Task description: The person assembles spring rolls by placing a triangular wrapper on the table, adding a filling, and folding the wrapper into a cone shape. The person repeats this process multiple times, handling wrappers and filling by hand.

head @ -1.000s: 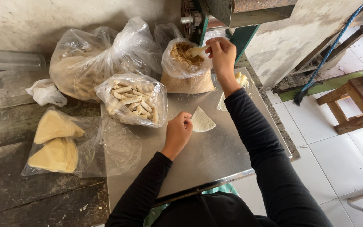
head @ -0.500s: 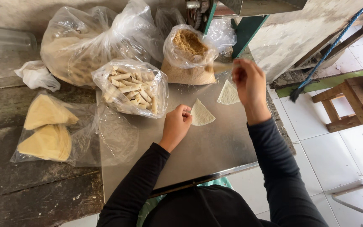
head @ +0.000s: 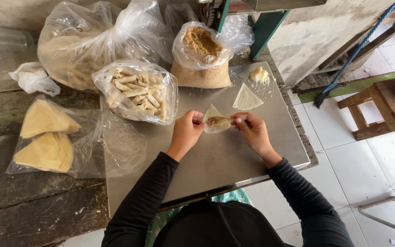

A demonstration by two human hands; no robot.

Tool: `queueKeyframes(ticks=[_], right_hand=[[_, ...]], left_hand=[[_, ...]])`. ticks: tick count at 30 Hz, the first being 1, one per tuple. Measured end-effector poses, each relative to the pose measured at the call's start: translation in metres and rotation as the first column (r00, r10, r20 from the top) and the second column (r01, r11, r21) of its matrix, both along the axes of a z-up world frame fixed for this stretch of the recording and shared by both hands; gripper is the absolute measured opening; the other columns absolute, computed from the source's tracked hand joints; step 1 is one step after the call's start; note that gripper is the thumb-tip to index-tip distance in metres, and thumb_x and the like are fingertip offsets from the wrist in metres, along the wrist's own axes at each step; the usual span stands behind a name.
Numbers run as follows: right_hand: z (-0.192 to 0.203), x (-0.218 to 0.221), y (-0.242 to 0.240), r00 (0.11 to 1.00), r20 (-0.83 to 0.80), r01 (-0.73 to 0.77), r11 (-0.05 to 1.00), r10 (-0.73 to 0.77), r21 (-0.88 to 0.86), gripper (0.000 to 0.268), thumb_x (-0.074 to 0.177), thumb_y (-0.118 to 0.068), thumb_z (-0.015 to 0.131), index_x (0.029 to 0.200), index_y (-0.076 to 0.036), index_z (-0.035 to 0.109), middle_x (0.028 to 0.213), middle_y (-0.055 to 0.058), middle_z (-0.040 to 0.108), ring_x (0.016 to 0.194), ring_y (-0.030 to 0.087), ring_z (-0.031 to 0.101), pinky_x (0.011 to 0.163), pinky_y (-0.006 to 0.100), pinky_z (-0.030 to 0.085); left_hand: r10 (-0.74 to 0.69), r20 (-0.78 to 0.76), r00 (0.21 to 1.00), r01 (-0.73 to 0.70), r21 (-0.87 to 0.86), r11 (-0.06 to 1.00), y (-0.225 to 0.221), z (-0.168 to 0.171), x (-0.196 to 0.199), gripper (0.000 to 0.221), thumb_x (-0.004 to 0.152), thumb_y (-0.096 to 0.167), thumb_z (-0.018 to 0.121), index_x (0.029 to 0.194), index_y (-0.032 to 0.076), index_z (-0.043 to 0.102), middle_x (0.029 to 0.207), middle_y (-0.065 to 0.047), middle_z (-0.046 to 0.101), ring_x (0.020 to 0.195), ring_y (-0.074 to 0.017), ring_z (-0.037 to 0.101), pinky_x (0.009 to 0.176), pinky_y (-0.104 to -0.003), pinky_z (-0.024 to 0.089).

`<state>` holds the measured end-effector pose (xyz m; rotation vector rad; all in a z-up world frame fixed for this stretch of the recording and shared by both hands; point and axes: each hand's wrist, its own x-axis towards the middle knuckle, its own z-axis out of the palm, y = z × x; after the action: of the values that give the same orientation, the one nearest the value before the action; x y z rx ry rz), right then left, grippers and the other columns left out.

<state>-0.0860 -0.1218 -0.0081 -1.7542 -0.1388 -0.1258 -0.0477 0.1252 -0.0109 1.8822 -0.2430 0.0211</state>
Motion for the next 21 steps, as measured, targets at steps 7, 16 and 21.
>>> queueKeyframes(ticks=[7,16,21], right_hand=[[0.026,-0.018,0.000,0.945,0.253,-0.112,0.932,0.208,-0.345,0.023,0.094,0.007,0.063,0.112,-0.003,0.073,0.105,0.010,0.072,0.090,0.016,0.072,0.080,0.027,0.059],[0.027,-0.029,-0.013,0.945,0.318,0.049,0.925,0.079,-0.376,0.016,0.099,0.000,0.064,0.111,-0.003,0.072,0.101,0.009,0.074,0.090,0.016,0.072,0.078,0.028,0.059],[0.046,0.001,-0.004,0.927,0.350,0.145,0.989,-0.132,-0.010,0.020,0.111,-0.011,0.055,0.120,0.002,0.067,0.100,0.008,0.071,0.088,0.012,0.063,0.080,0.026,0.053]], left_hand=[[-0.015,-0.054,0.998,0.014,-0.024,1.000,0.001,0.001,0.001,0.029,0.084,0.007,0.076,0.111,0.000,0.067,0.089,-0.009,0.075,0.074,-0.0157,0.074,0.068,-0.029,0.059],[-0.022,-0.065,0.998,0.019,-0.048,0.999,-0.001,-0.001,0.001,0.027,0.087,0.009,0.074,0.111,-0.001,0.066,0.087,-0.008,0.075,0.073,-0.0141,0.072,0.066,-0.028,0.058],[-0.050,-0.188,0.981,0.016,-0.180,0.984,-0.006,-0.006,0.001,0.022,0.097,0.014,0.066,0.111,-0.002,0.065,0.089,-0.009,0.075,0.074,-0.0125,0.073,0.065,-0.027,0.058]])
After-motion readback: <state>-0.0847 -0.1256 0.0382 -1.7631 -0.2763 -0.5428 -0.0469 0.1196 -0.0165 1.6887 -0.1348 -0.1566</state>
